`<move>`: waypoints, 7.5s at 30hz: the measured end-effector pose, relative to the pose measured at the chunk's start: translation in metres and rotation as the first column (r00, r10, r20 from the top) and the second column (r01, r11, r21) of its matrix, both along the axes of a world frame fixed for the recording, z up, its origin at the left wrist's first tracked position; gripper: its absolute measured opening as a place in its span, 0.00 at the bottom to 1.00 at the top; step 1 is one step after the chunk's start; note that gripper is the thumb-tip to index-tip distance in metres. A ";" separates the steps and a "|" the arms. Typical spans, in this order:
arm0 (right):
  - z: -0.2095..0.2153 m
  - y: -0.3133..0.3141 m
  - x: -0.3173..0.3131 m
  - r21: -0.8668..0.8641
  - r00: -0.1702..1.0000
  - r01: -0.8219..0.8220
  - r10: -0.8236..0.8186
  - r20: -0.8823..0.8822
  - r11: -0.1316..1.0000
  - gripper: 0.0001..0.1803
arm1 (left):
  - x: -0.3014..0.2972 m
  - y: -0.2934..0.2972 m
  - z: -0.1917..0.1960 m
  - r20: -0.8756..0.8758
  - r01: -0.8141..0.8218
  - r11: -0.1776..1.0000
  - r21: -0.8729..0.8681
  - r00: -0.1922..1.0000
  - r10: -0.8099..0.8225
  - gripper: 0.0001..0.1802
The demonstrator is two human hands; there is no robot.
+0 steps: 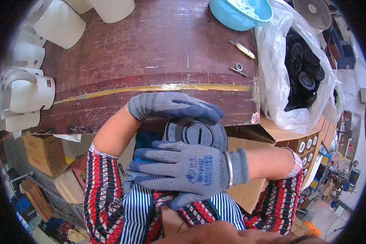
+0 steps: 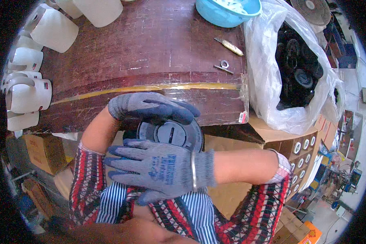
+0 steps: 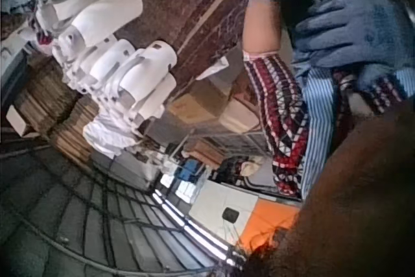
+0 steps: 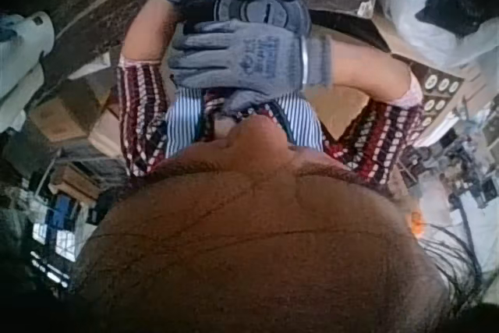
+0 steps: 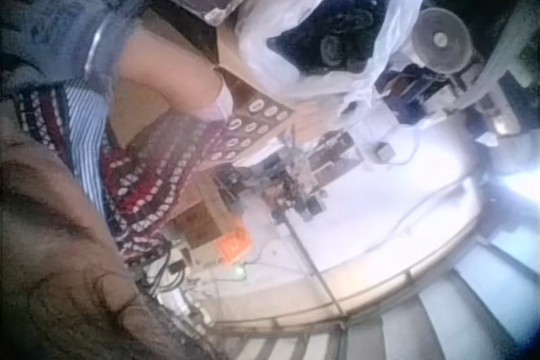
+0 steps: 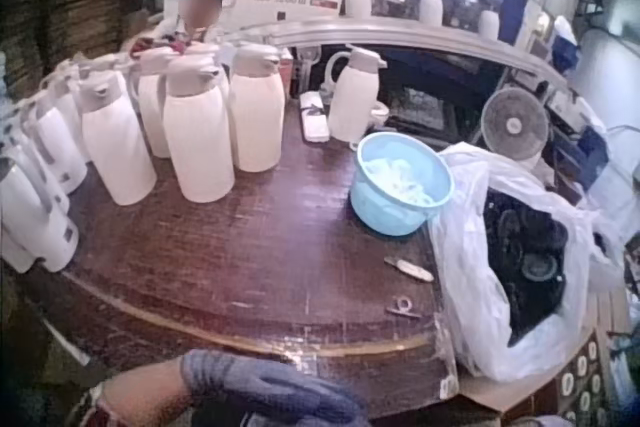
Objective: The person assembles thermos bottles by inserting a metal liner into a white plastic shell, then placing a black lid on top. The person repeats this process for multiple units, placing finished bottles on a nearby table.
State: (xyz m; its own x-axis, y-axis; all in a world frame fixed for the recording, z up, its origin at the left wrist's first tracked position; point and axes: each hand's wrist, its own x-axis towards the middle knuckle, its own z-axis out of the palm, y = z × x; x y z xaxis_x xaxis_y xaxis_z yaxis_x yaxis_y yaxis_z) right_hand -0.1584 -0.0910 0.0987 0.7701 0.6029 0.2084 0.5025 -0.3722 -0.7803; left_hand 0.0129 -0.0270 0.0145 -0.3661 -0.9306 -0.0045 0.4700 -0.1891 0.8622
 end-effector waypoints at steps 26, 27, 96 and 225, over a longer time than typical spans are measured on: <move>-0.102 -0.196 0.000 -0.475 0.448 0.859 -0.729 0.517 0.191 0.34 | -0.042 0.036 -0.025 -0.188 -0.246 0.852 0.462 0.912 0.365 0.32; -0.137 -0.213 -0.022 -0.629 0.494 0.761 -0.768 0.408 0.155 0.40 | -0.049 0.050 -0.030 -0.144 -0.310 0.829 0.466 0.898 0.416 0.33; -0.033 -0.069 -0.157 -0.533 0.429 0.669 -0.855 -0.292 0.518 0.14 | -0.162 0.226 -0.061 0.689 -0.395 0.832 -0.388 0.475 0.547 0.36; 0.234 -0.027 -0.314 -0.327 0.158 0.918 -0.547 0.822 -0.226 0.33 | -0.077 0.017 0.097 -0.142 -0.408 0.911 -0.059 0.907 0.397 0.41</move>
State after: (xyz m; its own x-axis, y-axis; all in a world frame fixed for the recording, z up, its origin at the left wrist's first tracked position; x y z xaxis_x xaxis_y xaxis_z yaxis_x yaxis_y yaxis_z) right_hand -0.4720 -0.1182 0.3330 0.7512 -0.3895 0.5328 -0.5464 -0.8199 0.1709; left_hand -0.0641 -0.0097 0.1118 0.0469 -0.9936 0.1026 0.5949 0.1103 0.7962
